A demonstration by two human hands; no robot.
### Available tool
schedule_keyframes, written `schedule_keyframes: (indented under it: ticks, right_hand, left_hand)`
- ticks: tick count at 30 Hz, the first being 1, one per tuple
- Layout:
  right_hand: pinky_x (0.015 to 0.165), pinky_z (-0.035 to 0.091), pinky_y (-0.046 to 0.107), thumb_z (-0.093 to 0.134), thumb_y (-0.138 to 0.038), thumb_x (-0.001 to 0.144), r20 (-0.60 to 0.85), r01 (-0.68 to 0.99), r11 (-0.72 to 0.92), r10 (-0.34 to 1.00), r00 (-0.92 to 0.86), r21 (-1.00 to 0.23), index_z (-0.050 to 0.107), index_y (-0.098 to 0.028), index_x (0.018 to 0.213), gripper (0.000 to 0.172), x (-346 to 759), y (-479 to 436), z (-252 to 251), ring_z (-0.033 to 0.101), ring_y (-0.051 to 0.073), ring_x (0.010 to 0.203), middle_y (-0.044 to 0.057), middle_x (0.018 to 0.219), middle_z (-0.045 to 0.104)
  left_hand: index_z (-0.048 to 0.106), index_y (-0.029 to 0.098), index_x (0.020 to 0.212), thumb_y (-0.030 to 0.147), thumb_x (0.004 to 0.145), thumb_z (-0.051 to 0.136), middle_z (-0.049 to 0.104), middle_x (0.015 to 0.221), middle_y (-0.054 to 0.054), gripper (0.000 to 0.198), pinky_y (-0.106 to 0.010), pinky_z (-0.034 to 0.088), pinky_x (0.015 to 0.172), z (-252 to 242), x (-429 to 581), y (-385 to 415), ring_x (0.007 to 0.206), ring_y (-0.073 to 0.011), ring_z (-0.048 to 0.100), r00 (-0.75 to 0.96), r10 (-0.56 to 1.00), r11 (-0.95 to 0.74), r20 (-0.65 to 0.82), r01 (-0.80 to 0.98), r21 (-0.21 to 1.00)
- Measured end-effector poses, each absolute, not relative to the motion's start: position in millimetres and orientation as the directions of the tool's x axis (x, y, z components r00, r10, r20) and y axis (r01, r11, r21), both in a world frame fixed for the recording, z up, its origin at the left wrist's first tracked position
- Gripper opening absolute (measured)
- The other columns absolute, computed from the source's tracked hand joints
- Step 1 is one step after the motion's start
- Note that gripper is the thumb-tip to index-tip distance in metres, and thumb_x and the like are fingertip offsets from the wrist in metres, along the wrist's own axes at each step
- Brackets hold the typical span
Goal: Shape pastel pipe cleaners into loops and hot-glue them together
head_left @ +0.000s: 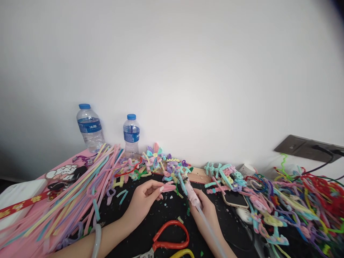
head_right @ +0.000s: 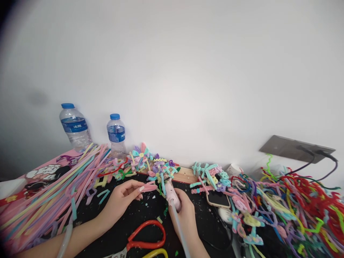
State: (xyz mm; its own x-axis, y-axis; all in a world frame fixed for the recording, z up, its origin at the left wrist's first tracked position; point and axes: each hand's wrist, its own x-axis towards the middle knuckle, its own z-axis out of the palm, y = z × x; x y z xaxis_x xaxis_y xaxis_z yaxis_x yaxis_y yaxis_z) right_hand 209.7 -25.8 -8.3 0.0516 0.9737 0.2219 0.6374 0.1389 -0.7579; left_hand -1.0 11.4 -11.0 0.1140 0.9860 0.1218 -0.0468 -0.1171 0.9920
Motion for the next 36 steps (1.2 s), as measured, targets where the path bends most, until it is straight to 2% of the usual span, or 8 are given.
schedule_keyframes:
  ticks: [1, 6, 10, 12, 25, 36]
  right_hand:
    - [0.065, 0.049, 0.026, 0.049, -0.024, 0.082, 0.217, 0.618, 0.149, 0.975, 0.036, -0.772, 0.061, -0.016, 0.102, 0.024, 208.5, -26.9, -8.2, 0.064, 0.021, 0.073, 0.006, 0.086, 0.07]
    - [0.07, 0.05, 0.025, 0.054, -0.024, 0.08, 0.317, 0.522, 0.258, 0.948, 0.023, -0.813, 0.064, -0.015, 0.091, 0.018, 206.3, -27.7, -10.8, 0.065, 0.022, 0.077, 0.006, 0.08, 0.069]
    - [0.064, 0.051, 0.025, 0.054, -0.023, 0.08, 0.336, 0.533, 0.296, 0.942, -0.023, -0.793, 0.062, -0.017, 0.076, 0.011, 206.3, -27.4, -13.3, 0.063, 0.021, 0.069, 0.002, 0.063, 0.064]
    - [0.063, 0.051, 0.025, 0.054, -0.023, 0.079, 0.341, 0.557, 0.308, 0.939, -0.047, -0.771, 0.06, -0.018, 0.072, 0.01, 206.7, -28.2, -13.7, 0.063, 0.021, 0.067, 0.002, 0.061, 0.062]
    - [0.072, 0.054, 0.031, 0.053, -0.022, 0.077, 0.342, 0.664, 0.302, 0.937, -0.073, -0.684, 0.063, -0.019, 0.067, 0.014, 203.9, -31.5, -5.3, 0.065, 0.022, 0.065, 0.002, 0.058, 0.064]
    - [0.061, 0.054, 0.028, 0.056, -0.023, 0.076, 0.359, 0.685, 0.314, 0.93, -0.081, -0.657, 0.069, -0.019, 0.071, 0.015, 203.7, -31.9, -5.4, 0.065, 0.022, 0.06, 0.002, 0.055, 0.065]
  left_hand:
    - [0.067, 0.015, 0.084, 0.03, 0.078, 0.06, 0.064, 0.065, -0.001, 0.018, -0.026, 0.05, 0.06, -10.9, -1.0, 11.3, 0.061, -0.0166, 0.062, 0.114, 0.986, -0.116, 0.12, -0.042, 0.992]
    - [0.067, 0.016, 0.084, 0.032, 0.078, 0.059, 0.065, 0.066, -0.002, 0.019, -0.026, 0.051, 0.06, -10.8, -1.5, 9.6, 0.061, -0.0169, 0.062, 0.115, 0.986, -0.12, 0.121, -0.015, 0.993]
    - [0.066, 0.016, 0.084, 0.031, 0.078, 0.059, 0.065, 0.068, -0.002, 0.018, -0.026, 0.051, 0.06, -12.5, -1.7, 7.8, 0.062, -0.0167, 0.062, 0.112, 0.986, -0.125, 0.125, -0.01, 0.992]
    - [0.065, 0.015, 0.084, 0.03, 0.078, 0.059, 0.066, 0.069, -0.002, 0.018, -0.026, 0.051, 0.061, -13.3, -1.6, 7.5, 0.062, -0.0168, 0.062, 0.12, 0.985, -0.128, 0.128, -0.008, 0.992]
    - [0.064, 0.015, 0.085, 0.032, 0.078, 0.059, 0.066, 0.071, -0.003, 0.019, -0.028, 0.051, 0.061, -10.9, -2.0, 8.4, 0.062, -0.0176, 0.062, 0.102, 0.988, -0.116, 0.116, 0.0, 0.993]
    - [0.065, 0.015, 0.085, 0.03, 0.08, 0.058, 0.065, 0.072, -0.003, 0.018, -0.026, 0.05, 0.06, -11.3, -1.0, 7.5, 0.062, -0.0161, 0.061, 0.147, 0.981, -0.126, 0.125, -0.003, 0.992]
